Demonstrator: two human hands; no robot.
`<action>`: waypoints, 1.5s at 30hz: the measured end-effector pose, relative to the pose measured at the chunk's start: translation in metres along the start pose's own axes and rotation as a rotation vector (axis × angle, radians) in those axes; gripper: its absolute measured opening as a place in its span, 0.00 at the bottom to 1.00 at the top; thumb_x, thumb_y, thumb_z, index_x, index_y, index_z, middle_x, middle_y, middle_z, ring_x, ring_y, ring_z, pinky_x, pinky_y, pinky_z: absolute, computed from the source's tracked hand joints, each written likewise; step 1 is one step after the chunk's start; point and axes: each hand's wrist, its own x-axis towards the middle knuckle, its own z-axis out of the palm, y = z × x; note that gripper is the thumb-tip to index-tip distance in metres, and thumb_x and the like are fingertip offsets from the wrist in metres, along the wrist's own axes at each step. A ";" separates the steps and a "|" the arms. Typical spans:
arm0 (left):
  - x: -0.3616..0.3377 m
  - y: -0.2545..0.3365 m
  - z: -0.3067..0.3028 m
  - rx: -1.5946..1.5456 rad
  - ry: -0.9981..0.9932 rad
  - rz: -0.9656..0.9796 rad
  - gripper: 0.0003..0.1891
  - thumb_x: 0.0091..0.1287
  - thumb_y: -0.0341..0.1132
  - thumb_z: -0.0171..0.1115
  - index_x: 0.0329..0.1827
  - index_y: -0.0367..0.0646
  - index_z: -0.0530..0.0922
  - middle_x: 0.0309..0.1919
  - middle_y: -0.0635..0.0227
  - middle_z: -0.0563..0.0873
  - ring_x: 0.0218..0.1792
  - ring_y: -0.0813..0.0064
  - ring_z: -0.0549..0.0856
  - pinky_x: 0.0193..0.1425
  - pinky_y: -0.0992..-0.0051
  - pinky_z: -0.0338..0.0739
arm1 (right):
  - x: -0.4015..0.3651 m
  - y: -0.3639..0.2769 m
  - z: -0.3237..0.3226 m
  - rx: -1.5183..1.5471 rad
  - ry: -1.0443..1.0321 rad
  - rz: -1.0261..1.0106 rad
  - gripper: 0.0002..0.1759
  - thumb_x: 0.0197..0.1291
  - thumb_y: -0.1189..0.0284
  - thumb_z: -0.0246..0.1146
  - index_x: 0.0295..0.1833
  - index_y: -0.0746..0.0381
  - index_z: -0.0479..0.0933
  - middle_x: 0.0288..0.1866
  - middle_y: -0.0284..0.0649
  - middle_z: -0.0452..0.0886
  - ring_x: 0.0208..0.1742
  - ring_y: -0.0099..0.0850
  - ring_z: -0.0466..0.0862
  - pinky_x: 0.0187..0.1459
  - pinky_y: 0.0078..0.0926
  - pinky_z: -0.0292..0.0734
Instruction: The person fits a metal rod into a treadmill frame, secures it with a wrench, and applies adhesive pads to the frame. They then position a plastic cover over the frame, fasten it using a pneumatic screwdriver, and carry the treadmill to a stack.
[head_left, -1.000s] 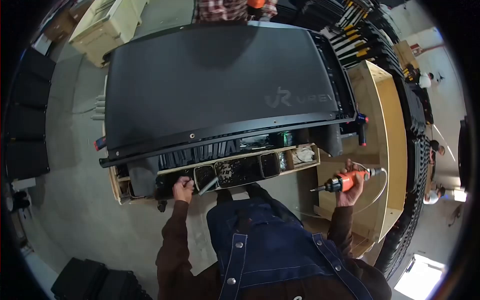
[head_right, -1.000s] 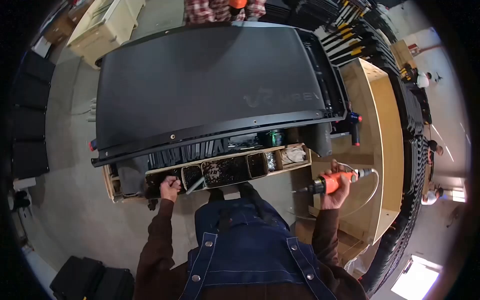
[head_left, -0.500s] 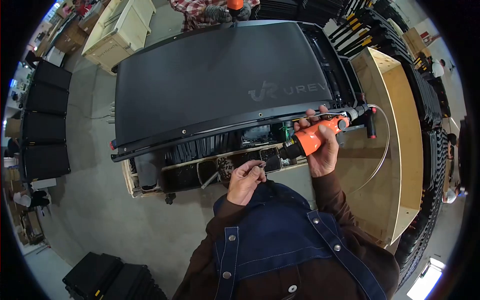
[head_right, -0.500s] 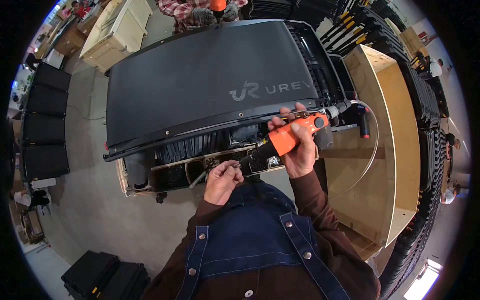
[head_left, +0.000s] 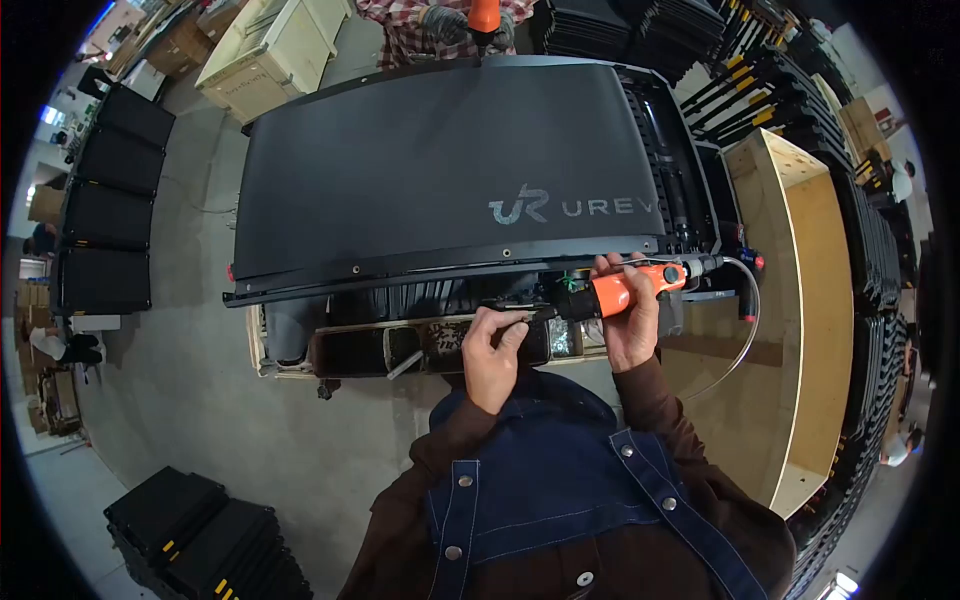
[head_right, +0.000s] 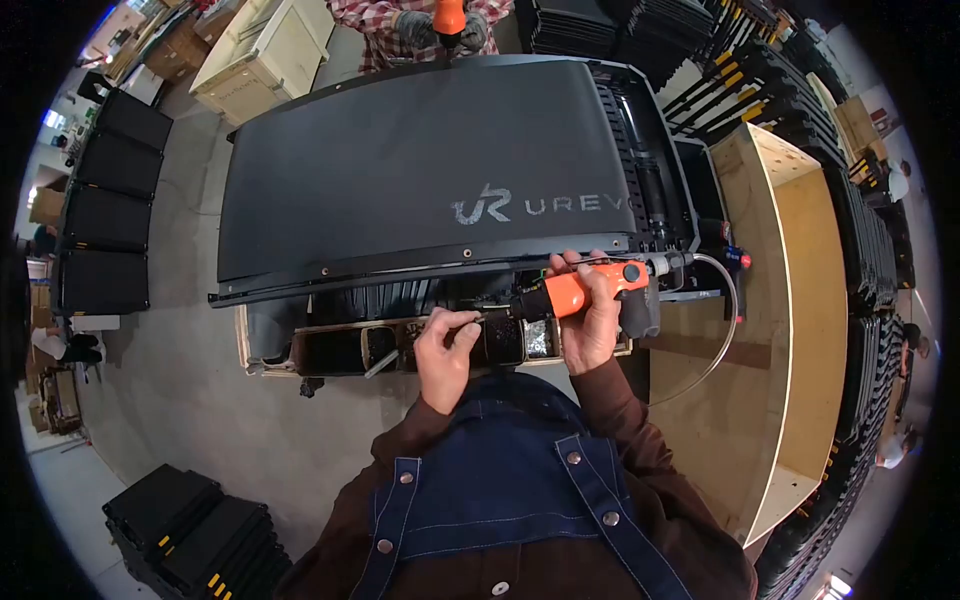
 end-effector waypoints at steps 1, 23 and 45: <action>0.003 -0.025 0.003 -0.305 -0.088 -0.343 0.07 0.72 0.32 0.66 0.46 0.38 0.84 0.32 0.70 0.81 0.36 0.77 0.81 0.43 0.77 0.76 | 0.004 0.000 0.006 -0.005 -0.015 0.005 0.24 0.64 0.76 0.64 0.63 0.61 0.65 0.55 0.47 0.79 0.58 0.44 0.82 0.65 0.46 0.77; 0.073 -0.059 0.066 -1.417 0.030 -1.002 0.22 0.75 0.59 0.56 0.45 0.48 0.80 0.27 0.79 0.78 0.27 0.81 0.78 0.32 0.75 0.76 | 0.058 0.027 0.140 -0.838 -0.716 -0.215 0.20 0.50 0.83 0.68 0.51 0.67 0.75 0.47 0.43 0.86 0.50 0.30 0.86 0.54 0.31 0.82; 0.093 -0.102 -0.026 -0.734 0.566 -0.712 0.33 0.61 0.49 0.78 0.49 0.31 0.67 0.48 0.53 0.78 0.44 0.65 0.82 0.54 0.51 0.84 | 0.082 0.033 0.149 -0.905 -1.203 0.045 0.20 0.45 0.82 0.68 0.48 0.65 0.77 0.42 0.42 0.86 0.47 0.31 0.87 0.50 0.31 0.83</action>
